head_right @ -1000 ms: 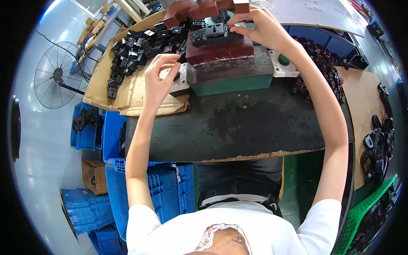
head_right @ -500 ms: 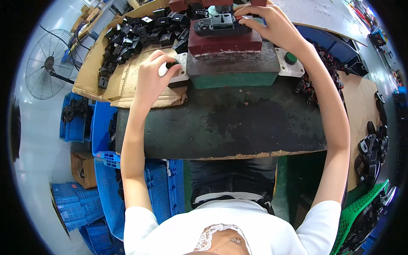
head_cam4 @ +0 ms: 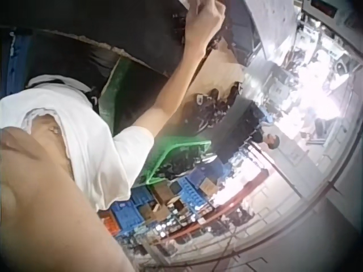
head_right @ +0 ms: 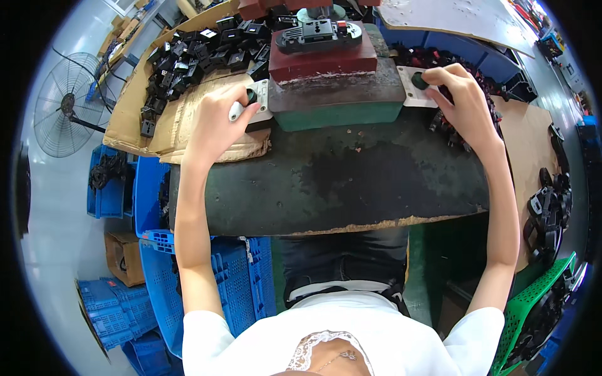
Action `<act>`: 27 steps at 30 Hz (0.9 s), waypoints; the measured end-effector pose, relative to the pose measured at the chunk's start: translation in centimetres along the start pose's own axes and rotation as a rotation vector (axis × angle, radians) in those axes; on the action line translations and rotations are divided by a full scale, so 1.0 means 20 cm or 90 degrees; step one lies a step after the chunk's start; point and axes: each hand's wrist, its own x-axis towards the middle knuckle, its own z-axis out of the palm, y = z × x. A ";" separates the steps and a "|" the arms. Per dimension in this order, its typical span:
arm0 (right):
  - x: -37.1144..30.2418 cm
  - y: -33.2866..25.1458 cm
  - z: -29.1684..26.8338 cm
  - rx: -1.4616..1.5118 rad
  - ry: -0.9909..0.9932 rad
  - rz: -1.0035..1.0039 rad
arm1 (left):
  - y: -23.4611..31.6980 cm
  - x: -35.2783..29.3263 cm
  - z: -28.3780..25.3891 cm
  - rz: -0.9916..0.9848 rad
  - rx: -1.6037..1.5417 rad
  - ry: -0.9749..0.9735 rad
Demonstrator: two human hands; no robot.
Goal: The operator is assembling plastic component housings by placing them into a manual press machine and then sorting them into a bin.
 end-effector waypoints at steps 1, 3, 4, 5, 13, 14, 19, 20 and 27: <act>0.00 0.01 0.00 0.023 0.014 0.013 | 0.00 0.00 0.01 0.006 -0.002 -0.003; 0.02 0.02 0.00 0.031 0.004 0.008 | -0.02 0.00 0.02 -0.021 0.009 -0.028; 0.02 0.03 -0.01 0.040 -0.012 -0.002 | -0.01 0.01 0.01 -0.014 0.008 -0.031; 0.03 0.04 -0.02 0.049 -0.028 -0.013 | 0.00 0.01 0.01 -0.028 0.002 -0.038; 0.08 0.01 0.02 0.025 -0.017 -0.047 | 0.01 0.03 0.01 -0.024 0.029 -0.035; 0.08 0.02 0.03 0.025 -0.014 -0.042 | 0.00 0.03 0.02 -0.015 0.015 -0.021; 0.09 0.03 0.04 -0.006 0.002 -0.073 | -0.05 0.01 0.07 0.039 0.023 0.042; 0.09 0.02 0.05 -0.006 0.002 -0.070 | -0.09 0.03 0.09 0.072 0.016 0.100; 0.07 0.02 0.02 -0.005 0.005 -0.062 | -0.09 0.35 0.17 0.061 -0.303 0.206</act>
